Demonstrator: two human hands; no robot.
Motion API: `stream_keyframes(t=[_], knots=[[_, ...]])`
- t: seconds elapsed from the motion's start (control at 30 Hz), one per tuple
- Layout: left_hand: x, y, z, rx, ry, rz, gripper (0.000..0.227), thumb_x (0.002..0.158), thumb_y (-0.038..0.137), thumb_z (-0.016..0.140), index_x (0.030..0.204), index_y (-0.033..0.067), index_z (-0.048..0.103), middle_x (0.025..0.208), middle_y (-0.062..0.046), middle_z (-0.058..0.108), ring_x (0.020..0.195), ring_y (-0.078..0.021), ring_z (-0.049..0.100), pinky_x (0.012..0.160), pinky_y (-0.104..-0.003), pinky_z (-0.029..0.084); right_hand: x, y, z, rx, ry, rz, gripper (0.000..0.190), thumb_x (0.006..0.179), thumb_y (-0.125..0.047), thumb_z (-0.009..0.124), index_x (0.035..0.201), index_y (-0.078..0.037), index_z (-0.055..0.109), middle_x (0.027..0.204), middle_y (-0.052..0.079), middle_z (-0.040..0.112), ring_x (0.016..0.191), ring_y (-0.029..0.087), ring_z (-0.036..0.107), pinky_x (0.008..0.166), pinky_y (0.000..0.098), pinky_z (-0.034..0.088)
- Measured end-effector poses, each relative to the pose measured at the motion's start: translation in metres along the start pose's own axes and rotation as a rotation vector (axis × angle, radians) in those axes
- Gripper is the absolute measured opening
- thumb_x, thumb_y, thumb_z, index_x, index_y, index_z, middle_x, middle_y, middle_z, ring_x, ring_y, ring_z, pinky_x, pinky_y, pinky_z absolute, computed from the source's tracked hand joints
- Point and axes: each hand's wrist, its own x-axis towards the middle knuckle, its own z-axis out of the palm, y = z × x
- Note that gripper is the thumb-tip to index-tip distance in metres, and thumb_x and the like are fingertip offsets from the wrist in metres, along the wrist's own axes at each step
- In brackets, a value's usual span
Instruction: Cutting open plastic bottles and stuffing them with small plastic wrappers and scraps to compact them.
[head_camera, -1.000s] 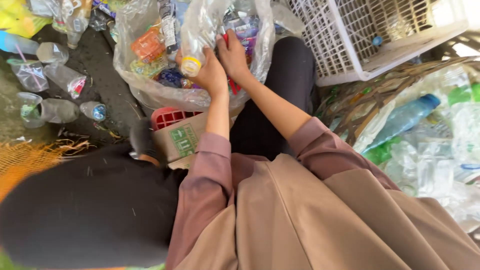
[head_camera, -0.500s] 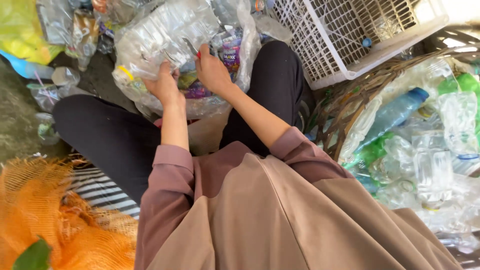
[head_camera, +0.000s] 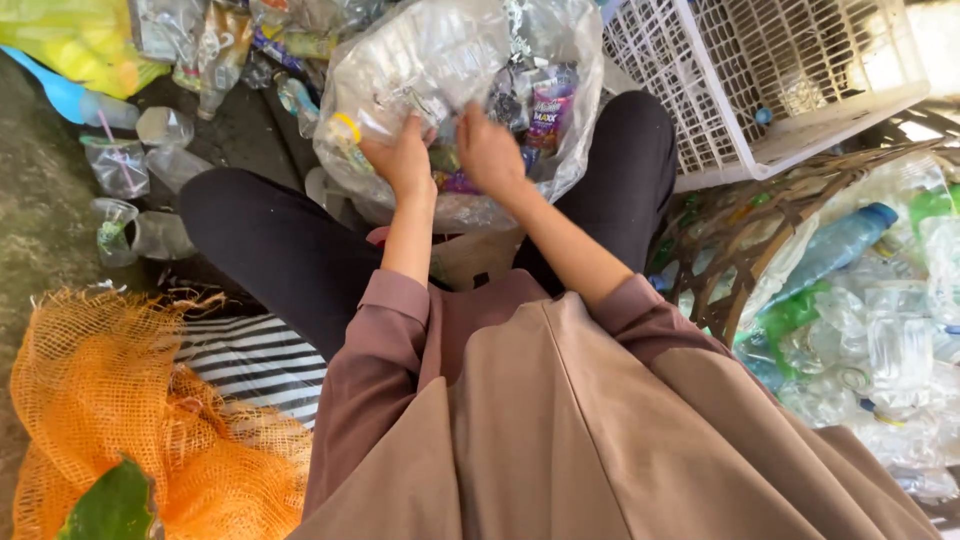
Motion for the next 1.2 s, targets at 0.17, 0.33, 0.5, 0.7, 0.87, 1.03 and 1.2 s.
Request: stream_keyframes(t=[0.17,0.33,0.5,0.7,0.87,1.03,1.2], knots=[[-0.041,0.065,-0.013,0.149,-0.257,-0.023,0.073,0.089,-0.004,0.065,0.151,0.0079,0.030,0.127,-0.016,0.059,0.099,-0.0243,0.070,0.081,-0.032,0.066,-0.030,-0.014,-0.028,0.072,0.068,-0.094,0.021,0.105,-0.025,0.047,0.108,-0.003,0.049,0.069,0.021,0.070,0.060,0.044,0.068,0.058,0.0567,0.052],[-0.019,0.062,-0.030,0.177,-0.359,-0.033,0.046,0.092,0.006,0.066,0.134,0.0009,0.049,0.114,-0.014,0.065,0.095,-0.0223,0.070,0.080,-0.044,0.067,-0.026,-0.006,0.001,0.042,0.116,-0.071,0.022,0.104,-0.028,0.050,0.107,-0.006,0.049,0.072,0.020,0.071,0.062,0.047,0.068,0.055,0.0578,0.050],[0.012,0.088,-0.027,0.449,-0.521,0.039,0.071,0.093,-0.001,0.063,0.148,0.0116,0.020,0.131,-0.015,0.055,0.091,-0.0171,0.073,0.067,-0.026,0.072,0.010,0.014,0.015,-0.137,0.022,0.048,0.038,0.113,-0.031,0.038,0.110,0.004,0.052,0.054,0.001,0.055,0.033,0.010,0.047,0.021,0.0231,0.036],[0.043,0.123,-0.002,0.551,-0.668,-0.030,0.062,0.085,0.000,0.067,0.136,0.0027,0.032,0.111,-0.014,0.059,0.078,-0.0190,0.073,0.056,-0.024,0.069,0.043,0.024,-0.039,0.040,0.323,0.061,0.101,0.084,-0.041,0.100,0.153,-0.016,0.031,0.152,0.022,0.030,0.110,0.041,0.067,0.090,0.0531,0.067],[0.070,0.112,0.007,0.439,-0.726,-0.125,0.079,0.080,0.002,0.076,0.147,0.0021,0.034,0.103,-0.018,0.063,0.058,-0.0158,0.064,0.047,-0.021,0.061,0.037,0.022,-0.077,0.230,0.269,-0.117,0.065,0.083,-0.018,0.094,0.135,-0.008,0.056,0.095,0.010,0.067,0.075,0.022,0.065,0.067,0.0351,0.053],[0.057,0.068,0.005,0.386,-0.838,0.132,0.099,0.074,0.045,0.089,0.149,0.0077,0.038,0.130,-0.015,0.065,0.111,-0.0272,0.071,0.095,-0.037,0.065,0.020,-0.024,-0.072,0.437,0.051,0.265,0.084,0.091,-0.020,0.084,0.155,0.001,0.034,0.074,0.006,0.063,0.043,0.011,0.054,0.037,0.0230,0.052],[0.048,0.055,-0.005,0.581,-0.702,0.216,0.039,0.091,0.009,0.065,0.126,-0.0026,0.052,0.105,-0.015,0.065,0.088,-0.0253,0.071,0.080,-0.036,0.061,0.004,-0.040,-0.063,0.267,0.024,0.195,0.077,0.085,-0.027,0.087,0.142,0.000,0.043,0.101,0.012,0.053,0.076,0.018,0.058,0.071,0.0355,0.060]])
